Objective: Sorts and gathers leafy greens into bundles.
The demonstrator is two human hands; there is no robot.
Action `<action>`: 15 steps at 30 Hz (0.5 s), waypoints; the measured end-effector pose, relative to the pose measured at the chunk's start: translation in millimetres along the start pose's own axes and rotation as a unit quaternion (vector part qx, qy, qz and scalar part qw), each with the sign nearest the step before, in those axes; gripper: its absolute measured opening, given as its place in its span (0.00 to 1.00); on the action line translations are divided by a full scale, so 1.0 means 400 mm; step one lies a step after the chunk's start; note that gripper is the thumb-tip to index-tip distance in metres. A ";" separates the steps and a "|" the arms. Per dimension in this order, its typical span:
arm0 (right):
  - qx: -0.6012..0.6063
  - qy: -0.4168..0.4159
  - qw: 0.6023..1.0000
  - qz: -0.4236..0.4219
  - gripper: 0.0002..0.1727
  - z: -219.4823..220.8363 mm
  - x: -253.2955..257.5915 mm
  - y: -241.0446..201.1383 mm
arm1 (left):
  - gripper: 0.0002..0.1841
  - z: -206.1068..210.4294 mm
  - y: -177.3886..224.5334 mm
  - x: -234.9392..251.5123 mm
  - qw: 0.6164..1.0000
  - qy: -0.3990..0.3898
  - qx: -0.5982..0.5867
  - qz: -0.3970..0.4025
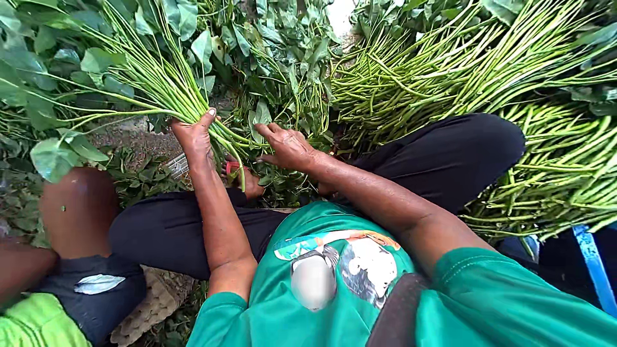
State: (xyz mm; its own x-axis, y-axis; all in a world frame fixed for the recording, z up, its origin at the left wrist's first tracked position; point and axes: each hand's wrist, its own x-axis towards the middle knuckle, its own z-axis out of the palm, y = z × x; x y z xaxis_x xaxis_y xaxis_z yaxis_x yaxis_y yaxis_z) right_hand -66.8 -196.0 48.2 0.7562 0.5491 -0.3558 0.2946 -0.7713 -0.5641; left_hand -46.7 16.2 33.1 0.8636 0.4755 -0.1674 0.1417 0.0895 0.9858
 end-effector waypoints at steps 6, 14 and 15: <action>0.207 0.133 0.968 -0.043 0.14 0.072 0.055 0.089 | 0.20 -0.015 0.012 0.004 0.984 0.024 -0.156 -0.080; 0.170 0.048 0.953 0.244 0.43 0.023 0.159 0.376 | 0.23 -0.021 0.014 0.012 0.990 0.055 -0.130 0.003; 0.226 0.063 0.936 0.261 0.47 0.033 0.184 0.396 | 0.25 -0.013 0.005 0.013 0.992 0.054 -0.114 -0.002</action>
State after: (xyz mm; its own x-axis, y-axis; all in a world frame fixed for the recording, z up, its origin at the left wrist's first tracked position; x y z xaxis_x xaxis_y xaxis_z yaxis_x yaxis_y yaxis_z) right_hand 27.9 -273.5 -76.9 0.7998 0.0708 -0.5960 -0.3905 -0.6928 -0.6062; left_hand -44.6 23.5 34.1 0.8052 0.5639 -0.1834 0.0217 0.2811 0.9594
